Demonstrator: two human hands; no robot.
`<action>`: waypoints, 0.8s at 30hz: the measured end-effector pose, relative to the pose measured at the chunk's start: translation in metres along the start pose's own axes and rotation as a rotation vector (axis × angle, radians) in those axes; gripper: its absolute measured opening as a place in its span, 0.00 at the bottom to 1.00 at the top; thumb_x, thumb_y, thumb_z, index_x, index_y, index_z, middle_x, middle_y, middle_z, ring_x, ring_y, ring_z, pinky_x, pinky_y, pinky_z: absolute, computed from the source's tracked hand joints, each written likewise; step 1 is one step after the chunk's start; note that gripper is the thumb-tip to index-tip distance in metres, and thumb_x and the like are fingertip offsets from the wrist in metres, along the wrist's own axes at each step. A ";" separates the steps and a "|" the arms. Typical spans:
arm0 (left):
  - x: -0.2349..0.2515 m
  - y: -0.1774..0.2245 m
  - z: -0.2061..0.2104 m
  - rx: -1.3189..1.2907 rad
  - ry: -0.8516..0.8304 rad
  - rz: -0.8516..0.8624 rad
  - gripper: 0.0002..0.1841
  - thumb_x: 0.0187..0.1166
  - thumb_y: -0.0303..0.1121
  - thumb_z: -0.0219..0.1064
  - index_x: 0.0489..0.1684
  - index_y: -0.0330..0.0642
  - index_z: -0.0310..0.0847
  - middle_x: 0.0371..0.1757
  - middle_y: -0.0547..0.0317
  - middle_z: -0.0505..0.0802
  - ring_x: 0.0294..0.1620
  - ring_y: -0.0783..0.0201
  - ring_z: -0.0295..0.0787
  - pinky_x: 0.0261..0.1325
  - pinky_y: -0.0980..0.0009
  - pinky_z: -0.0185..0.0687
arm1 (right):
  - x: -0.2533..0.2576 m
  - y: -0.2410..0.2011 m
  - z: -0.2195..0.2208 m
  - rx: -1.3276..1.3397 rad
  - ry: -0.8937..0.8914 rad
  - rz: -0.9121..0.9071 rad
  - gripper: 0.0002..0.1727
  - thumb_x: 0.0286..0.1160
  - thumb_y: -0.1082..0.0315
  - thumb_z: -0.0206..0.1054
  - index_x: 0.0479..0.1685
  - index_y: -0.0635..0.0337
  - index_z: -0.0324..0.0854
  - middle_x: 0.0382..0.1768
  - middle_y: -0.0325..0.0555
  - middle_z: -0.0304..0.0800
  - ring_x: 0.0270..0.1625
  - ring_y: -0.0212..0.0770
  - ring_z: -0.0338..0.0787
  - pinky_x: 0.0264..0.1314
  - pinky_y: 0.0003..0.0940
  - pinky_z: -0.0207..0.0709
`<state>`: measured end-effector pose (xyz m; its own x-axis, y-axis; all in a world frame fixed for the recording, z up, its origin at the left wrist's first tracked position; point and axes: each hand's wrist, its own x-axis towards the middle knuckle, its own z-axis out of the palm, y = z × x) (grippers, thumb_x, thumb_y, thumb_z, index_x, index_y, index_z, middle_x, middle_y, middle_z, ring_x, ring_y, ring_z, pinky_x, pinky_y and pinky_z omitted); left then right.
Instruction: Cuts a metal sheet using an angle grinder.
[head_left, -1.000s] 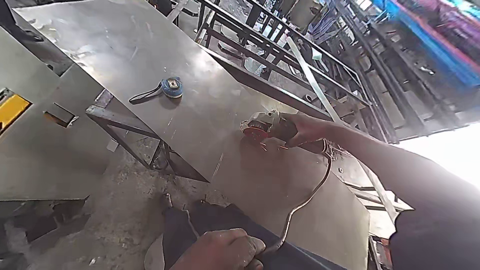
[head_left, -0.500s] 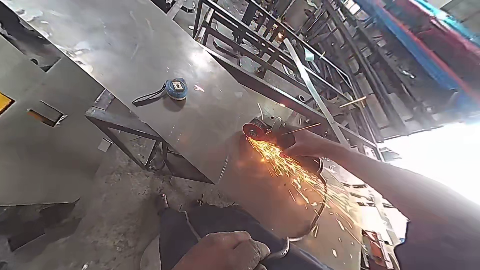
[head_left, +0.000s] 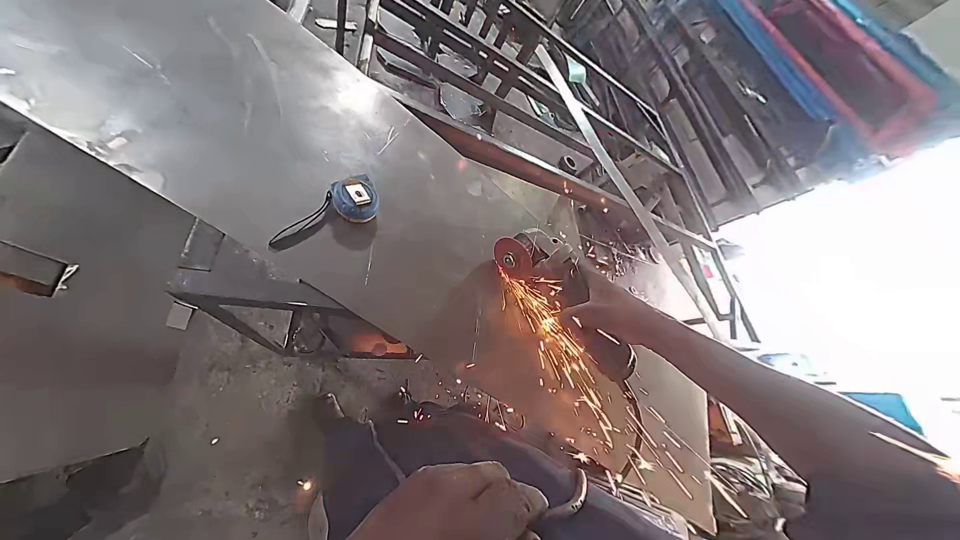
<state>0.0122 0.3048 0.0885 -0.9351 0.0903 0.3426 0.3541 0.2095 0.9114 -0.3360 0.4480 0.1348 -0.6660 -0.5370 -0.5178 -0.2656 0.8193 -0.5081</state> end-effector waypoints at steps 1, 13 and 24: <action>-0.001 0.001 -0.004 -0.001 -0.016 0.000 0.13 0.89 0.33 0.62 0.56 0.36 0.88 0.42 0.47 0.93 0.41 0.56 0.91 0.46 0.64 0.87 | -0.003 -0.001 0.004 0.017 0.012 -0.006 0.47 0.47 0.72 0.80 0.78 0.49 0.66 0.48 0.49 0.89 0.42 0.42 0.93 0.43 0.42 0.89; -0.015 0.009 -0.035 0.010 -0.142 -0.038 0.12 0.88 0.33 0.62 0.58 0.37 0.88 0.45 0.47 0.94 0.43 0.55 0.93 0.47 0.61 0.89 | -0.026 0.008 0.025 0.393 0.039 0.044 0.44 0.48 0.69 0.81 0.75 0.50 0.67 0.43 0.50 0.90 0.37 0.45 0.93 0.38 0.40 0.90; -0.007 0.022 -0.018 0.115 -0.185 -0.080 0.13 0.88 0.34 0.62 0.58 0.38 0.89 0.42 0.46 0.93 0.40 0.53 0.93 0.44 0.57 0.90 | -0.026 0.005 0.021 0.231 0.046 0.030 0.41 0.54 0.72 0.85 0.74 0.50 0.70 0.49 0.50 0.92 0.44 0.46 0.95 0.44 0.44 0.91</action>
<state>0.0264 0.2908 0.1101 -0.9461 0.2441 0.2128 0.2877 0.3321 0.8983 -0.3050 0.4624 0.1311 -0.7035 -0.4988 -0.5062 -0.0820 0.7645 -0.6394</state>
